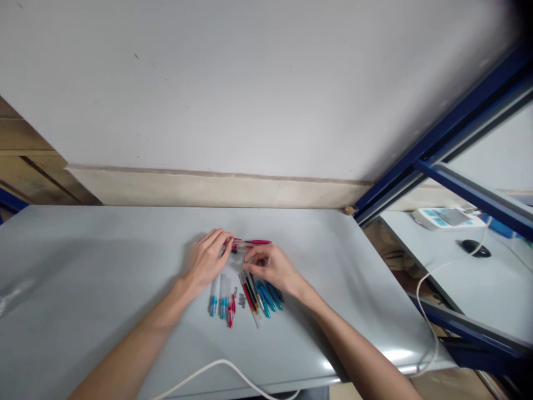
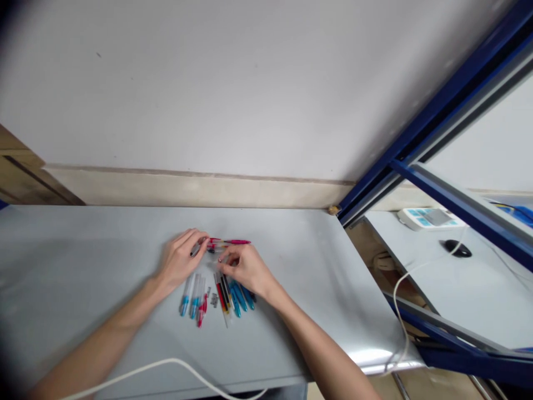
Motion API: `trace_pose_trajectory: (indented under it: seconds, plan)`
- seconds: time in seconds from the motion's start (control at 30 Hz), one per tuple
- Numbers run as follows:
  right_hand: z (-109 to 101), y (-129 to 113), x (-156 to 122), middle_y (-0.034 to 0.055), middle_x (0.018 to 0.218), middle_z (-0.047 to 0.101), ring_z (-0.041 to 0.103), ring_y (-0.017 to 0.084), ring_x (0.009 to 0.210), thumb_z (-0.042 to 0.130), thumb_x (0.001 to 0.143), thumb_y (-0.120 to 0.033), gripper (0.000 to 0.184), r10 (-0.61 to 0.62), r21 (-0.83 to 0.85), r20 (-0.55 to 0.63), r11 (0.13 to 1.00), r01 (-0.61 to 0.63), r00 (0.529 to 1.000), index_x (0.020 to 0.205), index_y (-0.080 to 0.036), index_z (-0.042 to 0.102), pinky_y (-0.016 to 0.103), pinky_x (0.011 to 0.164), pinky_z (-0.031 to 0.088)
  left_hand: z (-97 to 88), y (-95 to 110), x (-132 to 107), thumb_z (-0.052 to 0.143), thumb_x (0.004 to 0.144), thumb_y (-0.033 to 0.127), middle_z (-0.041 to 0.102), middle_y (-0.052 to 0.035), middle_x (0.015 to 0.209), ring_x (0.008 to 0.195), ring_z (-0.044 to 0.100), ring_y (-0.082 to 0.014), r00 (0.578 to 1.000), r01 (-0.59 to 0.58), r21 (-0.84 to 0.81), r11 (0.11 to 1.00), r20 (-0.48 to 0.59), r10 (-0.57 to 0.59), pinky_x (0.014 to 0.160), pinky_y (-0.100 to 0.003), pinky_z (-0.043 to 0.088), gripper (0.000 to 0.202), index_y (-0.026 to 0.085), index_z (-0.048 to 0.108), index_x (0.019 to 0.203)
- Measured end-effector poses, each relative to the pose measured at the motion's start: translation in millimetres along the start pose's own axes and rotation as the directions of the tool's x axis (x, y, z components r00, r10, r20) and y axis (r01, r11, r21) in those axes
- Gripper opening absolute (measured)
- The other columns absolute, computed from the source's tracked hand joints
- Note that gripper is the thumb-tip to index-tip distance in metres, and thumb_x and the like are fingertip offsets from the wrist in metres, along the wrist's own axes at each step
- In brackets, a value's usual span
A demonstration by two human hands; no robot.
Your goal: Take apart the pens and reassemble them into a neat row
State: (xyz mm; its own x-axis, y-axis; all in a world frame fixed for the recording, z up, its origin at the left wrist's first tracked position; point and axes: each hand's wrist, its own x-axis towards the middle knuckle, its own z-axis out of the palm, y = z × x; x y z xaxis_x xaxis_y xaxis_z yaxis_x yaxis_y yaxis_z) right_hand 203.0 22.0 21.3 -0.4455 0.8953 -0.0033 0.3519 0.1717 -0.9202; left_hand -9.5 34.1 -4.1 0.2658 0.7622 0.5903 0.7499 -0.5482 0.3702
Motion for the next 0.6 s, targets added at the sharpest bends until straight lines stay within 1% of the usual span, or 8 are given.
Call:
trace_pose_trajectory:
  seconds: [0.1, 0.17, 0.23, 0.33, 0.43, 0.6]
  plan:
    - [2.1, 0.1, -1.5, -0.0009, 0.070, 0.068, 0.060, 0.015, 0.060, 0.075, 0.081, -0.021, 0.024, -0.015, -0.078, 0.002, 0.997, 0.015, 1.000, 0.105, -0.019, 0.070, 0.026, 0.061, 0.045, -0.8, -0.3, -0.1, 0.048, 0.102, 0.022, 0.066, -0.0025, 0.090, 0.085, 0.062, -0.0165, 1.000, 0.002, 0.032, 0.999, -0.001, -0.002, 0.078, -0.028, 0.047, 0.015, 0.019, 0.062, 0.096]
    - [2.3, -1.2, -2.2, -0.0008, 0.074, 0.069, 0.062, 0.015, 0.063, 0.073, 0.082, -0.018, 0.029, -0.057, -0.116, 0.023, 0.991, 0.060, 0.998, 0.111, -0.020, 0.069, 0.026, 0.065, 0.046, -1.4, -0.4, 0.2, 0.049, 0.102, 0.022, 0.066, -0.0024, 0.090, 0.085, 0.062, -0.0164, 1.000, 0.007, 0.053, 0.999, -0.002, -0.007, 0.078, -0.028, 0.046, 0.015, 0.019, 0.062, 0.096]
    - [1.6, -3.0, -2.6, -0.0004, 0.078, 0.070, 0.063, 0.015, 0.067, 0.071, 0.084, -0.015, 0.024, -0.116, -0.143, 0.062, 0.982, 0.124, 0.991, 0.107, -0.021, 0.070, 0.026, 0.068, 0.047, -1.9, -0.6, 1.1, 0.048, 0.102, 0.023, 0.066, -0.0025, 0.089, 0.085, 0.062, -0.0165, 1.000, 0.012, 0.065, 0.998, -0.006, -0.011, 0.077, -0.027, 0.046, 0.015, 0.019, 0.062, 0.096]
    - [0.4, -3.8, -2.2, 0.0010, 0.082, 0.071, 0.063, 0.017, 0.074, 0.068, 0.086, -0.013, 0.013, -0.186, -0.205, 0.113, 0.957, 0.206, 0.976, 0.095, -0.021, 0.073, 0.027, 0.071, 0.047, -3.7, -0.7, 2.7, 0.048, 0.102, 0.023, 0.066, -0.0028, 0.089, 0.084, 0.062, -0.0168, 1.000, 0.009, 0.071, 0.997, -0.012, -0.009, 0.077, -0.028, 0.046, 0.016, 0.019, 0.062, 0.095]
    - [0.0, -1.0, -0.3, 0.0013, 0.077, 0.070, 0.063, 0.018, 0.078, 0.068, 0.086, -0.011, 0.012, -0.215, -0.255, 0.147, 0.935, 0.247, 0.966, 0.089, -0.020, 0.074, 0.027, 0.073, 0.047, -7.0, -2.2, 3.8, 0.047, 0.102, 0.023, 0.067, -0.0029, 0.090, 0.085, 0.063, -0.0172, 1.000, 0.014, 0.070, 0.997, 0.006, -0.015, 0.077, -0.028, 0.045, 0.016, 0.020, 0.062, 0.096]
    - [-1.6, 4.6, 3.2, 0.0012, 0.078, 0.070, 0.059, 0.014, 0.069, 0.067, 0.084, -0.006, 0.014, -0.232, -0.258, 0.210, 0.924, 0.283, 0.950, 0.085, -0.017, 0.074, 0.024, 0.067, 0.045, -14.5, -11.3, 6.8, 0.048, 0.101, 0.025, 0.068, -0.0024, 0.091, 0.087, 0.064, -0.0176, 0.997, 0.059, 0.079, 0.995, 0.036, -0.062, 0.079, -0.028, 0.045, 0.014, 0.021, 0.061, 0.098]
